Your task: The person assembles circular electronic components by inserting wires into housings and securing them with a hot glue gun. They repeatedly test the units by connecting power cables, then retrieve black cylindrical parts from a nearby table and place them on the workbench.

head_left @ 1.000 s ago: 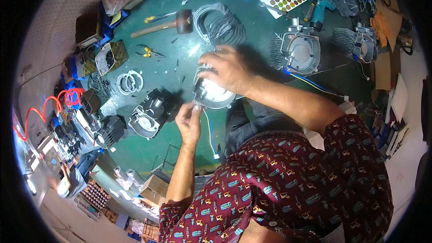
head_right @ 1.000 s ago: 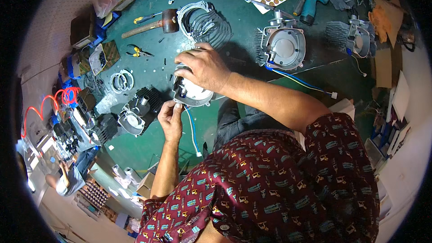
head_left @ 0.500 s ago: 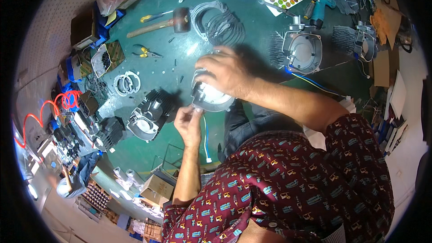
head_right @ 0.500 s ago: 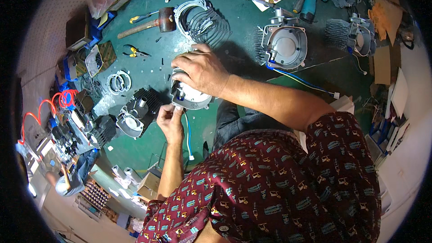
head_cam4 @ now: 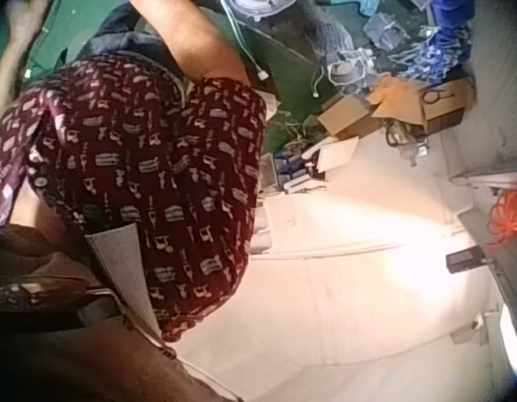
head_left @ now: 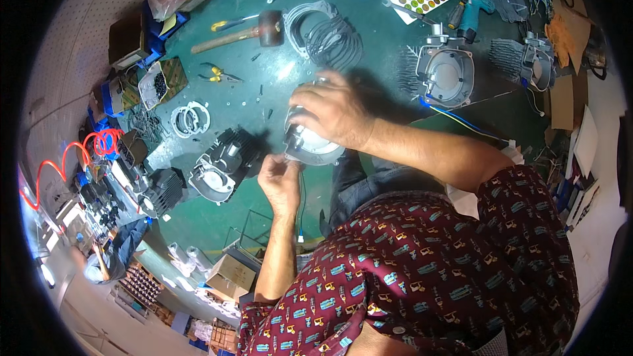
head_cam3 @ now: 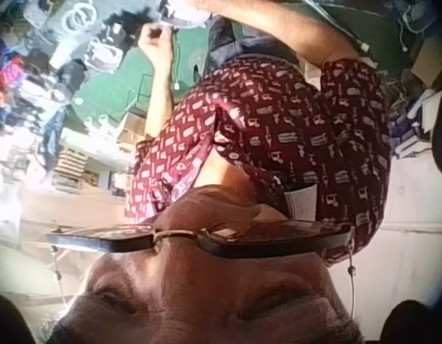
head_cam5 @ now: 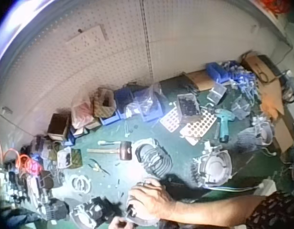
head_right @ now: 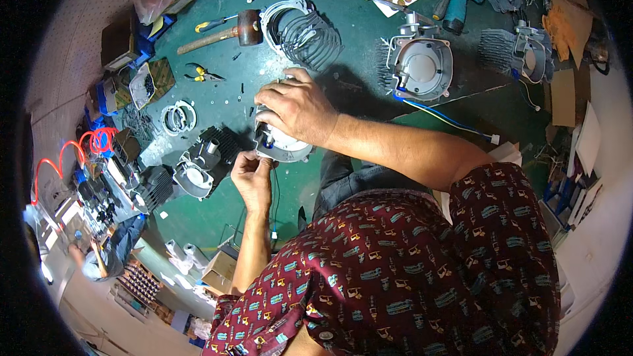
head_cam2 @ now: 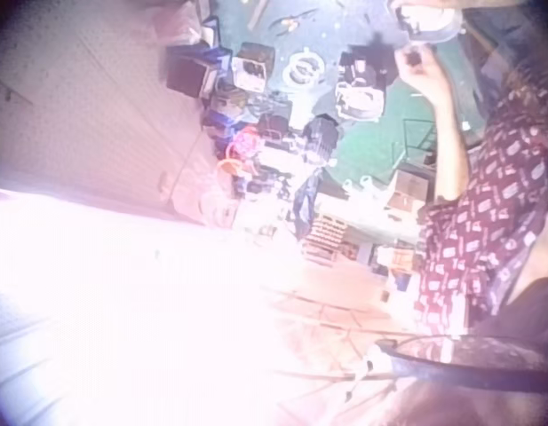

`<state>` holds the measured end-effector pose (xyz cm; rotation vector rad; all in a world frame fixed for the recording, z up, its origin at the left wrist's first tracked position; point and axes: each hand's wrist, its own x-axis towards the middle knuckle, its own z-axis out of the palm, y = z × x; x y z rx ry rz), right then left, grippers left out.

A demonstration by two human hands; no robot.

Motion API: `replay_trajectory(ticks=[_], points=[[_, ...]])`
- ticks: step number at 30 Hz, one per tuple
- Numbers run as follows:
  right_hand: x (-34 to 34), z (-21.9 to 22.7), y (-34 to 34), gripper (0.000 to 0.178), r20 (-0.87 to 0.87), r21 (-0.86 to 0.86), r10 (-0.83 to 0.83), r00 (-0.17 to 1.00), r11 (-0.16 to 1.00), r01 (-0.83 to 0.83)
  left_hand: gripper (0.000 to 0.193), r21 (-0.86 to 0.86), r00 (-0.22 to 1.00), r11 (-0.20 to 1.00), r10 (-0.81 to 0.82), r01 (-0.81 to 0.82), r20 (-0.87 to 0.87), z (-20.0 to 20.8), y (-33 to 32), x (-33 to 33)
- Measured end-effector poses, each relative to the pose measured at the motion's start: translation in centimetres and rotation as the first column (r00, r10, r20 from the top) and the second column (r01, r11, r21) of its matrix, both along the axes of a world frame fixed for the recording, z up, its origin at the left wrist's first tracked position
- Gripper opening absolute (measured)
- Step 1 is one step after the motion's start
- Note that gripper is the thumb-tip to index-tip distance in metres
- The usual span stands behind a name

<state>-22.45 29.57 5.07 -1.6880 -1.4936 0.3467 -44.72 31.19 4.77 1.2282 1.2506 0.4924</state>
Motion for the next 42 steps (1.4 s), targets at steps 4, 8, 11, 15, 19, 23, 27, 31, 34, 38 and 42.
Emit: replay_trajectory(ticks=[4,8,11,15,19,23,27,31,34,38,42], points=[[0.1,0.0,0.1,0.025,-0.017,0.006,-0.009,1.0,1.0,0.009,0.007,-0.015,1.0,1.0,-0.004,0.004,0.014,-0.2,0.1,-0.3],[0.2,-0.2,0.1,0.025,-0.04,0.009,-0.002,0.999,1.0,0.002,0.008,-0.007,0.999,0.999,0.042,-0.042,0.013,-0.4,0.0,0.3],[-0.4,0.1,-0.2,0.026,-0.02,0.011,-0.012,1.0,1.0,0.013,0.007,-0.002,0.996,0.997,0.079,-0.078,0.036,-0.2,-0.3,0.4],[-0.3,0.1,-0.2,0.026,-0.016,-0.002,-0.007,1.0,1.0,0.007,0.006,-0.027,1.0,1.0,-0.005,0.005,-0.011,0.3,0.5,0.2],[0.3,-0.2,0.0,0.025,-0.02,0.008,-0.01,1.0,1.0,0.01,0.015,-0.304,0.989,0.953,0.047,-0.003,0.137,0.2,1.8,-1.0],[0.5,-0.4,-0.1,0.025,-0.038,0.002,-0.02,0.999,1.0,0.02,0.023,-0.545,0.932,0.82,0.042,0.174,0.361,-2.2,3.1,-2.2],[1.2,0.0,0.2,0.026,-0.043,-0.002,-0.013,0.999,1.0,0.013,0.028,-0.576,0.901,0.709,-0.207,0.407,0.382,-3.4,4.7,-2.7],[1.6,-0.1,0.5,0.025,-0.095,-0.003,-0.025,0.995,1.0,0.025,0.029,-0.506,0.883,0.736,-0.278,0.449,0.379,-2.5,4.6,-1.5],[1.7,0.0,0.4,0.026,-0.084,0.001,-0.035,0.996,0.999,0.035,0.027,-0.238,0.845,0.811,-0.502,0.534,0.185,-2.7,4.5,-1.8],[2.1,-0.3,0.4,0.026,-0.106,-0.041,-0.042,0.994,0.998,0.038,0.015,0.289,0.75,0.692,-0.605,0.661,-0.267,-2.7,5.1,-0.8],[2.1,0.0,0.1,0.026,-0.072,-0.02,-0.055,0.996,0.998,0.054,0.014,0.427,0.646,0.491,-0.645,0.759,-0.407,-2.2,6.5,-0.2]])
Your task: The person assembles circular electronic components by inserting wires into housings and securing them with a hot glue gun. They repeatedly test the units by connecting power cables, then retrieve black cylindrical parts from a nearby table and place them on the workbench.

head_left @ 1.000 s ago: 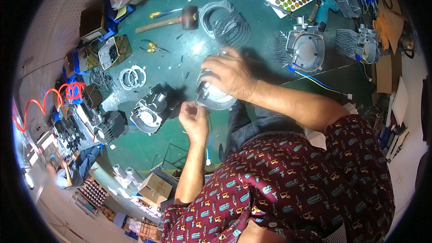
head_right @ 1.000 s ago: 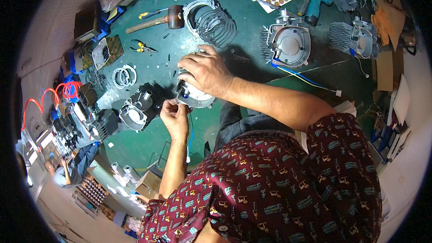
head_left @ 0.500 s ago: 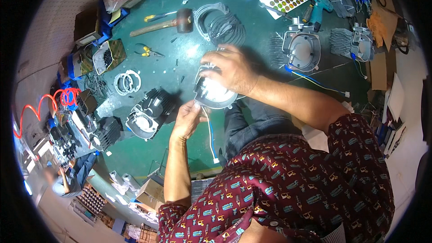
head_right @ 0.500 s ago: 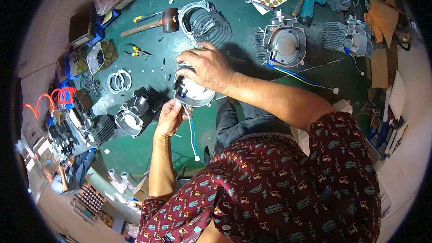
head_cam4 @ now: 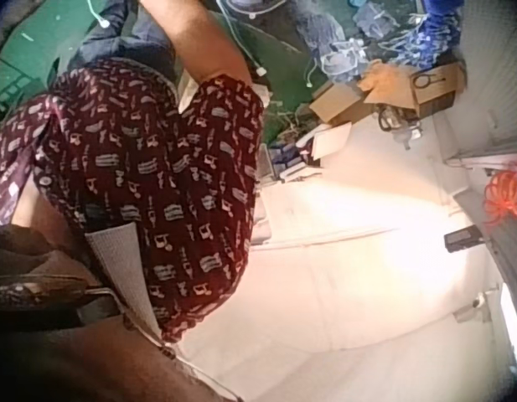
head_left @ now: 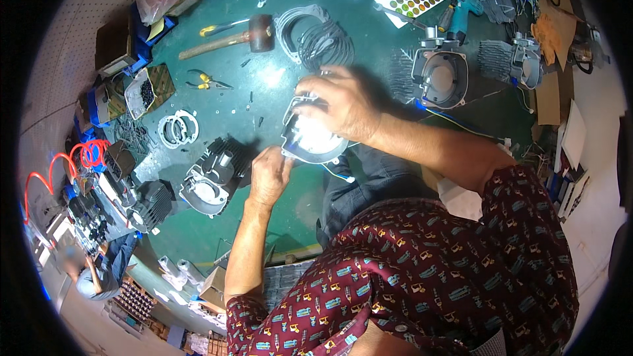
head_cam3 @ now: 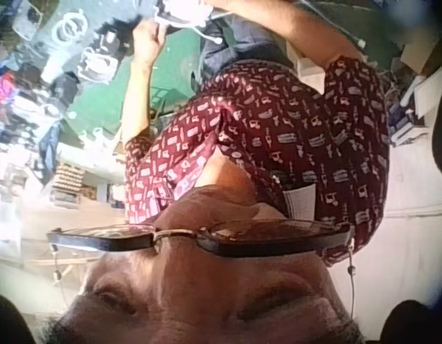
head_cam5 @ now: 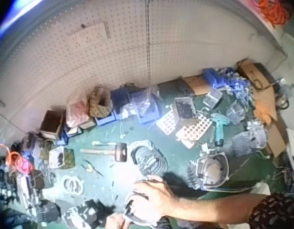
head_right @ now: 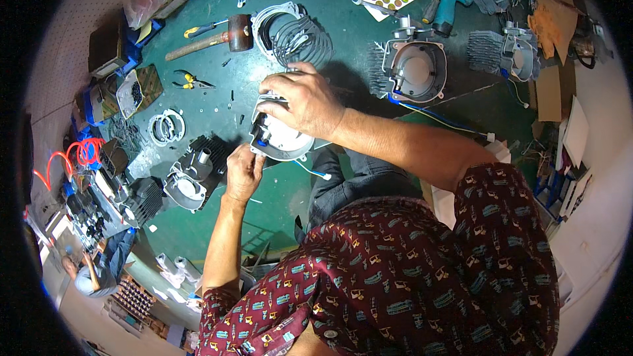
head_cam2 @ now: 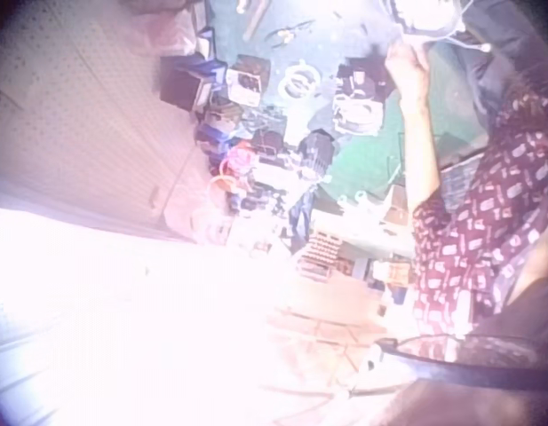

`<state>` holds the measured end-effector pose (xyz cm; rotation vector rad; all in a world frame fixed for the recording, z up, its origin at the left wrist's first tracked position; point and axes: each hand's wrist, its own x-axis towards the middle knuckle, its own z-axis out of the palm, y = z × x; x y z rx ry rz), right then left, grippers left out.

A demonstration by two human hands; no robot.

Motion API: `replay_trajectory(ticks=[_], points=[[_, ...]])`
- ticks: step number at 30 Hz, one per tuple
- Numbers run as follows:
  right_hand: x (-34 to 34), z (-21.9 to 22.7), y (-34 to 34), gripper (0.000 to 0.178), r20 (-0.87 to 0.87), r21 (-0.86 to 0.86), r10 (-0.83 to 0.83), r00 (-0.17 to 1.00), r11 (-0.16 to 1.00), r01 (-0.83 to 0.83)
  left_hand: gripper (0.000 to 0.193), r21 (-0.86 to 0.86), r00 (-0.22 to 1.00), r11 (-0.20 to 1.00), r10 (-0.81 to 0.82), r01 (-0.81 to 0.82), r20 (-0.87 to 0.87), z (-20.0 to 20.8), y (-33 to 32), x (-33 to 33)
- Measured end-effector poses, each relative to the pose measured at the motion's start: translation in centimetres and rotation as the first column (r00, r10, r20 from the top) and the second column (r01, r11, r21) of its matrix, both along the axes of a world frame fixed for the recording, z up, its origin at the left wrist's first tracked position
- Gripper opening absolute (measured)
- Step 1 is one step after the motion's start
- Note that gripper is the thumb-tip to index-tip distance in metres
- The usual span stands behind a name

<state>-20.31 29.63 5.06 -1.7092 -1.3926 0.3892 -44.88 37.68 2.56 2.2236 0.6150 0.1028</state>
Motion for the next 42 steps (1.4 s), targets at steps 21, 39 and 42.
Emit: replay_trajectory(ticks=[21,39,42], points=[[0.2,-0.3,0.6,0.026,-0.013,-0.015,0.004,1.0,1.0,-0.005,0.017,-0.96,0.763,0.016,0.612,-0.278,-0.211,-0.2,-2.5,-0.3],[0.4,-0.2,1.0,0.027,0.003,-0.042,0.029,1.0,0.999,-0.029,0.019,-0.926,0.827,0.04,0.465,-0.376,-0.316,0.8,-1.9,-0.7],[0.3,-0.2,0.9,0.028,0.013,-0.031,0.017,1.0,0.999,-0.016,0.018,-0.927,0.876,0.101,0.378,-0.361,-0.3,0.8,-0.7,-0.4]])
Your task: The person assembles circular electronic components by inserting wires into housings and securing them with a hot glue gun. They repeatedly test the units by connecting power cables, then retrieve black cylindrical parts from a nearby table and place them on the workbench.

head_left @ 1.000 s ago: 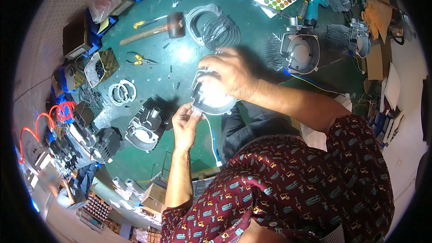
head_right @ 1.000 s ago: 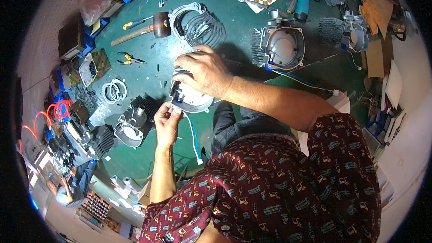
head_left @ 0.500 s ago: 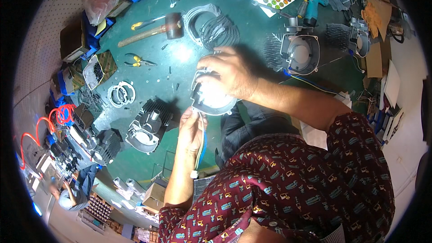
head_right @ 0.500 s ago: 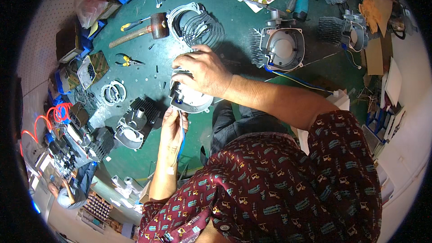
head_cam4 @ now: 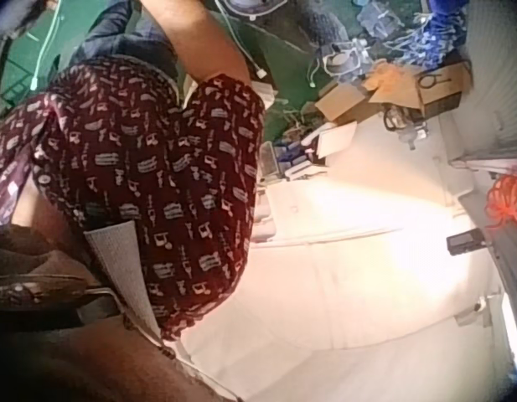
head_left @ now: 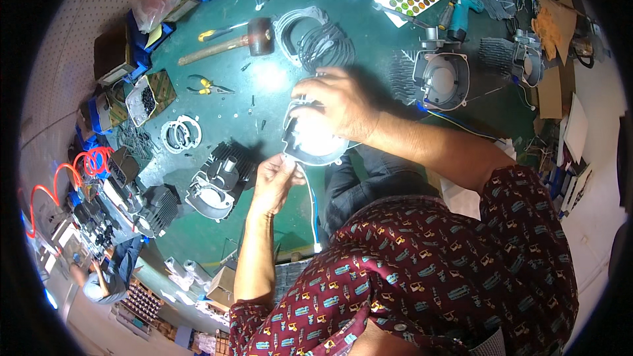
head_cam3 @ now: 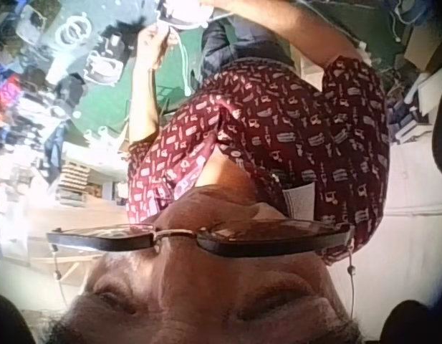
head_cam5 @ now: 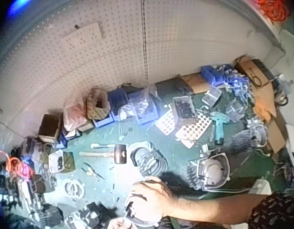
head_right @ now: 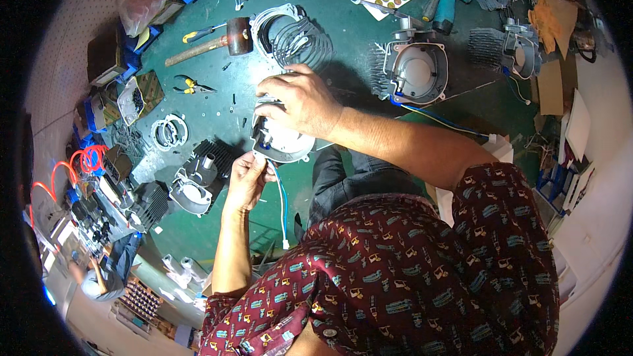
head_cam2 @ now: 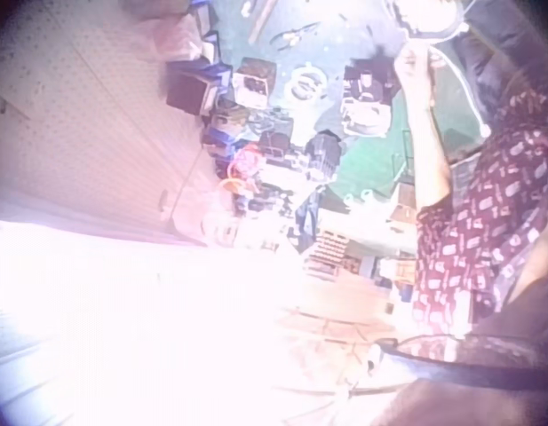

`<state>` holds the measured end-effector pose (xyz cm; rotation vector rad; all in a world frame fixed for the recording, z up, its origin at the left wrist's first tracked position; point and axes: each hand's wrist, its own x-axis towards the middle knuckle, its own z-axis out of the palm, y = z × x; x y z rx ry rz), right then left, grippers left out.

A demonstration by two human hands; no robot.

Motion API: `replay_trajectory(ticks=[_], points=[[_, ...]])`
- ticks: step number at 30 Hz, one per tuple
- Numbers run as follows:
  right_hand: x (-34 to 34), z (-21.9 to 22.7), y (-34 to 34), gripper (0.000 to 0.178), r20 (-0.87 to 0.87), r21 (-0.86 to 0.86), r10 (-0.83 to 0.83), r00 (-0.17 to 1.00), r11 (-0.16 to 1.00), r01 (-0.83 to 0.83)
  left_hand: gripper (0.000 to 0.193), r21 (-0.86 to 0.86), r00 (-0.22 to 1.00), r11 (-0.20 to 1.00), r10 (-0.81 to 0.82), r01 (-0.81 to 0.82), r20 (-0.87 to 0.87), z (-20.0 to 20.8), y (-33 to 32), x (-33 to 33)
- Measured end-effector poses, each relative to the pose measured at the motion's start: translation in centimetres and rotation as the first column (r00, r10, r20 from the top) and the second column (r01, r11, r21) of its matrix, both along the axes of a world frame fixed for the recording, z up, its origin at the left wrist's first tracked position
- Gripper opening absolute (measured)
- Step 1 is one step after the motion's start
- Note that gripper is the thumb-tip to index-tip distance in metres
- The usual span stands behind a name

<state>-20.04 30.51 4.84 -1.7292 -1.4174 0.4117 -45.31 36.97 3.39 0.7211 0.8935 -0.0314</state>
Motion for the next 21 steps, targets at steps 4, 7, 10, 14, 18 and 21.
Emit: replay_trajectory(ticks=[4,7,10,14,18,21], points=[[0.0,-0.3,0.0,0.029,-0.023,-0.007,0.006,1.0,1.0,-0.007,0.017,0.124,0.994,0.988,-0.101,0.097,0.033,-0.4,0.3,-0.3],[-0.1,-0.2,-0.1,0.027,-0.035,0.003,0.004,0.999,1.0,-0.004,0.017,0.385,0.988,0.91,-0.142,0.154,-0.061,0.1,-0.4,0.0],[0.0,-0.4,-0.3,0.025,-0.028,0.021,0.013,1.0,1.0,-0.013,0.01,0.744,0.968,0.619,-0.148,0.25,-0.201,0.3,-1.6,0.7],[0.0,-0.5,-0.3,0.024,-0.021,0.039,0.012,1.0,0.999,-0.011,0.021,0.928,0.926,0.126,-0.199,0.35,-0.322,-0.4,-1.4,0.7],[0.0,-0.1,-0.2,0.025,0.01,0.021,0.003,1.0,1.0,-0.003,0.02,0.89,0.89,0.139,-0.212,0.435,-0.403,0.5,-0.6,0.8],[0.1,-0.2,-0.1,0.026,-0.002,0.006,0.012,1.0,1.0,-0.012,0.017,0.827,0.884,0.315,-0.205,0.465,-0.419,1.8,-0.9,1.2]])
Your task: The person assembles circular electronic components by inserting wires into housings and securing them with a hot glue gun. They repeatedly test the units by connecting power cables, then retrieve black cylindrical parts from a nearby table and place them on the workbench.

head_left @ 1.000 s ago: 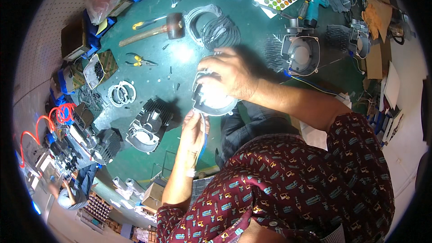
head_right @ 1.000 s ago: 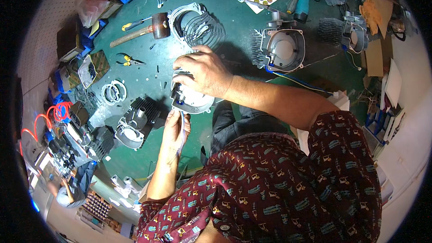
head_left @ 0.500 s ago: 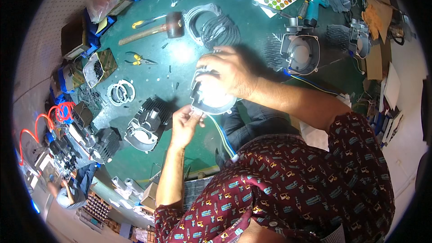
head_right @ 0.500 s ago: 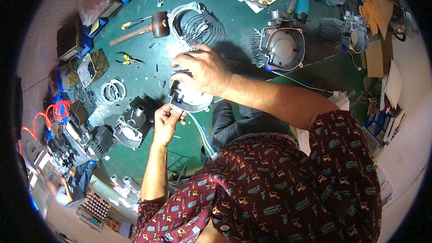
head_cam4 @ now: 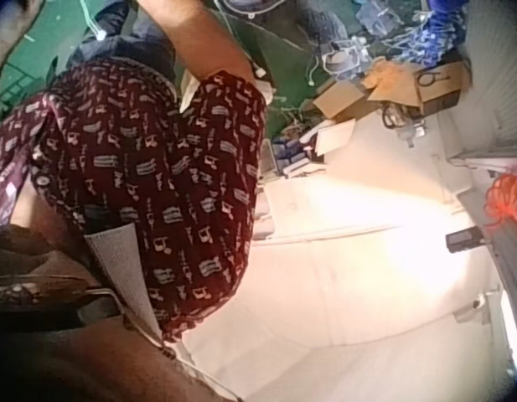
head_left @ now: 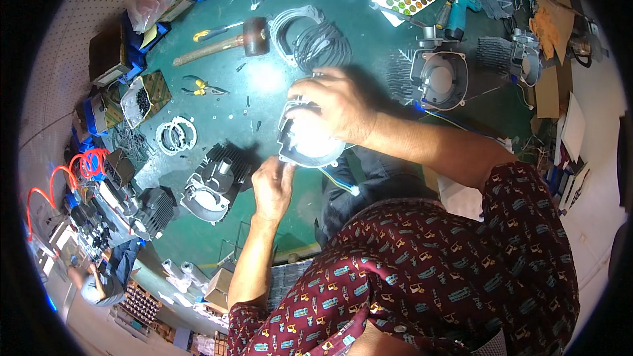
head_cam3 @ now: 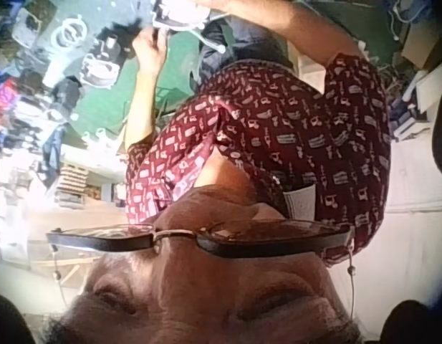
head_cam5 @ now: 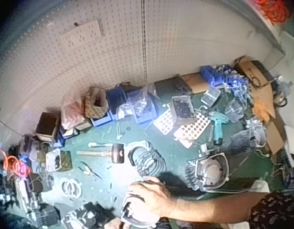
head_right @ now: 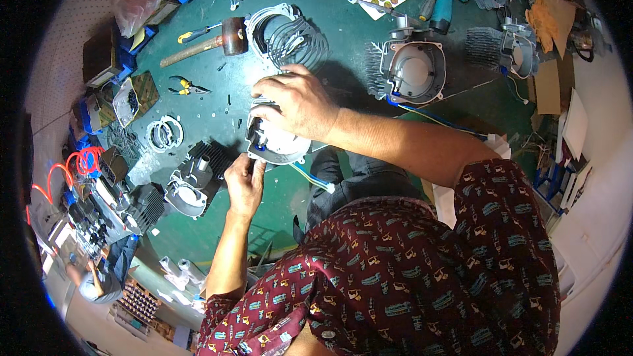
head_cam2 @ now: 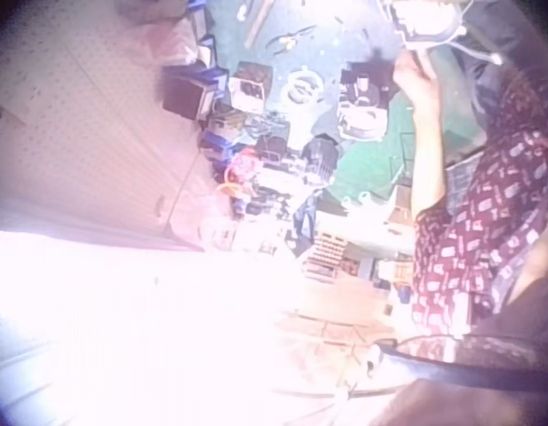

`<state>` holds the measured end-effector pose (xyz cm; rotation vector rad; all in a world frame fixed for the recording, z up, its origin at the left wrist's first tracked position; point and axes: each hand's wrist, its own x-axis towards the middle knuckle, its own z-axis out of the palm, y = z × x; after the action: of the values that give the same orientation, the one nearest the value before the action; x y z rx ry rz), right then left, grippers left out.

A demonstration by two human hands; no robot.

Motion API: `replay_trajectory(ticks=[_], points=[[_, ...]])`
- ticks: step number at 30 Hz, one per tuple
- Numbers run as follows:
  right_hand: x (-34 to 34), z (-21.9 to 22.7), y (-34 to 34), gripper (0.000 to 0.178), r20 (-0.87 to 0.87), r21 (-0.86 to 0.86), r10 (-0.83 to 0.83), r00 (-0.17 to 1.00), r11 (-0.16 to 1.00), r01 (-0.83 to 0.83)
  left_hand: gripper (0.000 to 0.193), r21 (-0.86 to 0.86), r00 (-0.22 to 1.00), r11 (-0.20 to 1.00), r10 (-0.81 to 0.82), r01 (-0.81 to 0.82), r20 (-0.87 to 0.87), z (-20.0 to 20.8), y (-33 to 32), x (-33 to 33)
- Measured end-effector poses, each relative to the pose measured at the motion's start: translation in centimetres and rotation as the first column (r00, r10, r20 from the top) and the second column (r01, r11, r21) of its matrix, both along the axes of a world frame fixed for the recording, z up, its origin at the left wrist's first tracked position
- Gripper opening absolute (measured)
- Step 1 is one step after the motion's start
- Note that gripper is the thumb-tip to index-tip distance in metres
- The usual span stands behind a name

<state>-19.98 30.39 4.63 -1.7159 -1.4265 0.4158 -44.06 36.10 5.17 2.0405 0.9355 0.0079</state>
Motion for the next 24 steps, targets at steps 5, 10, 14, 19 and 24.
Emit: replay_trajectory(ticks=[5,10,14,19,24], points=[[0.0,-0.3,-0.2,0.026,0.023,0.028,0.007,1.0,1.0,-0.007,0.027,-0.233,0.999,0.972,0.024,-0.014,0.04,0.0,0.3,-0.4],[-0.2,-0.5,-0.1,0.026,-0.018,0.015,0.011,1.0,1.0,-0.01,0.028,-0.779,0.923,0.575,0.385,-0.249,-0.011,-0.5,-0.1,-0.5],[0.0,-0.3,0.0,0.026,-0.039,0.014,0.035,0.999,0.999,-0.035,0.02,-0.958,0.784,0.039,0.584,-0.285,-0.21,-0.6,0.4,-0.2],[0.0,-0.5,-0.1,0.027,-0.033,0.029,0.04,0.999,0.999,-0.039,0.023,-0.859,0.675,-0.508,0.614,-0.058,-0.409,-1.4,0.0,-1.0],[0.0,-0.4,0.1,0.025,-0.024,0.014,0.033,0.999,0.999,-0.033,0.024,-0.97,0.781,-0.172,0.576,-0.174,-0.243,-1.1,0.4,-0.9]])
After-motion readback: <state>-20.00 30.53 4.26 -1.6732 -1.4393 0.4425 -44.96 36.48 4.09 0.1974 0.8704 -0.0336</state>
